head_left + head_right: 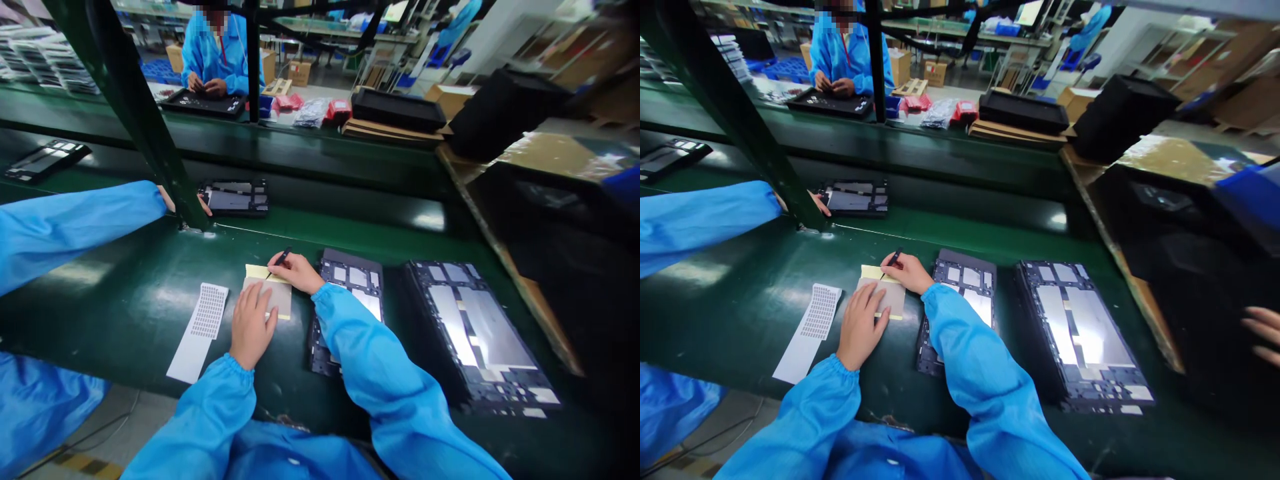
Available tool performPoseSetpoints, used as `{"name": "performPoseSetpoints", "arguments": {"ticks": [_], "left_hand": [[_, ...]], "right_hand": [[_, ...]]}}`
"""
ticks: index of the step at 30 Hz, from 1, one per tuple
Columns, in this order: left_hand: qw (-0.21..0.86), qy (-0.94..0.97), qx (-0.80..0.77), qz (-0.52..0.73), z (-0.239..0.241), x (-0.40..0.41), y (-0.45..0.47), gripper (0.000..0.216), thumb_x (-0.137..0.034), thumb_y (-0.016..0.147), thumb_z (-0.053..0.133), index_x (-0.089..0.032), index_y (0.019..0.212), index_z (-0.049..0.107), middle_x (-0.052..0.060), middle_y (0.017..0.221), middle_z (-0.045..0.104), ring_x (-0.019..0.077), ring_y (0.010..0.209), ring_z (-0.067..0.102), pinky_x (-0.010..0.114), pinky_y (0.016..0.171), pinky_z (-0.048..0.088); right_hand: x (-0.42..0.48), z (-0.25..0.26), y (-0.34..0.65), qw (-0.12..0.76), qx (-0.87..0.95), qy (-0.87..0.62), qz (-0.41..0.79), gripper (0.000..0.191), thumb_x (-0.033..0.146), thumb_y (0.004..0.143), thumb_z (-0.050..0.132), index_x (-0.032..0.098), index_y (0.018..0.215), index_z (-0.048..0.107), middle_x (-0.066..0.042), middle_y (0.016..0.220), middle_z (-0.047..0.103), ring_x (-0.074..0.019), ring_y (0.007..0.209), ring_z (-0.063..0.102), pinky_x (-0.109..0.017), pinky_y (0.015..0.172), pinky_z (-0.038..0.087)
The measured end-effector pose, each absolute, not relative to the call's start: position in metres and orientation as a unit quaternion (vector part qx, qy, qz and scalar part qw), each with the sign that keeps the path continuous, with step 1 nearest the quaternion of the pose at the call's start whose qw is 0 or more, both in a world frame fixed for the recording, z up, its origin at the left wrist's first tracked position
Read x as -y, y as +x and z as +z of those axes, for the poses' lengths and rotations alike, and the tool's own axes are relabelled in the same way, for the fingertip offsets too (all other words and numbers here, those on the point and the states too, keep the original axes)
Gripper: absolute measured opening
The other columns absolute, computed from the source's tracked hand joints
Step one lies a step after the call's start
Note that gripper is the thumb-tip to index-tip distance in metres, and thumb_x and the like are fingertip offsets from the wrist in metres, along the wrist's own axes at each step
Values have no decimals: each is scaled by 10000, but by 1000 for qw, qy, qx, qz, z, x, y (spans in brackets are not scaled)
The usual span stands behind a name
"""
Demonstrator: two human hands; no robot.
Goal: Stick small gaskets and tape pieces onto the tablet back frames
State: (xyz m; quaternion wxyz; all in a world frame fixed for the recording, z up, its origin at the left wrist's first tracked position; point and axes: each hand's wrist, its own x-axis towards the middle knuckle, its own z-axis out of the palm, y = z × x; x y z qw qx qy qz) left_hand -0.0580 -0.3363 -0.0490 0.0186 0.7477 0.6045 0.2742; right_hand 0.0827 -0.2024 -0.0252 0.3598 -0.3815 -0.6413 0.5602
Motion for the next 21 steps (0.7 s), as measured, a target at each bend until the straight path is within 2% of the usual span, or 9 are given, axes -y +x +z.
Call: {"name": "performPoseSetpoints", "arguments": {"ticks": [3,6,8,12,16,21], "left_hand": [[24,751,-595,286,-49,334,-62,335,-254,939,555,-186,1263,602,170,1373,594,348,1284,554,571,1072,452],[26,753,-581,307,-44,332,-64,298,-258,949,542,-180,1227,615,187,1347,599,357,1271,557,590,1059,450],[20,754,-563,339,-37,334,-61,243,-247,950,557,-175,1171,629,188,1318,607,352,1263,558,579,1052,455],[75,798,-457,386,-17,353,-32,182,-264,926,643,-215,1101,630,120,1217,657,285,1181,611,478,1002,508],[155,869,-319,345,-14,378,8,282,-369,904,685,-215,1130,614,120,1275,638,289,1221,590,475,1014,516],[186,876,-304,324,-30,382,24,157,-249,907,671,-207,1048,615,107,1167,666,257,1112,631,423,930,564]], "right_hand": [[226,0,106,417,611,-379,556,349,506,765,776,178,837,683,-20,794,691,-165,739,659,-319,749,545],[277,22,158,462,614,-405,496,255,440,823,769,198,872,706,-42,871,728,-190,832,695,-342,808,558],[319,29,197,472,617,-438,453,175,381,859,753,210,871,715,-46,856,741,-199,834,707,-343,786,566],[392,17,250,473,590,-502,420,107,325,892,725,218,885,719,-54,839,756,-208,813,719,-349,751,586],[419,-5,262,467,579,-523,417,116,334,893,726,218,900,723,-60,863,765,-213,865,722,-387,851,592],[419,-14,254,453,601,-495,435,136,356,904,713,223,908,737,-64,879,769,-217,904,718,-431,966,571]]}}
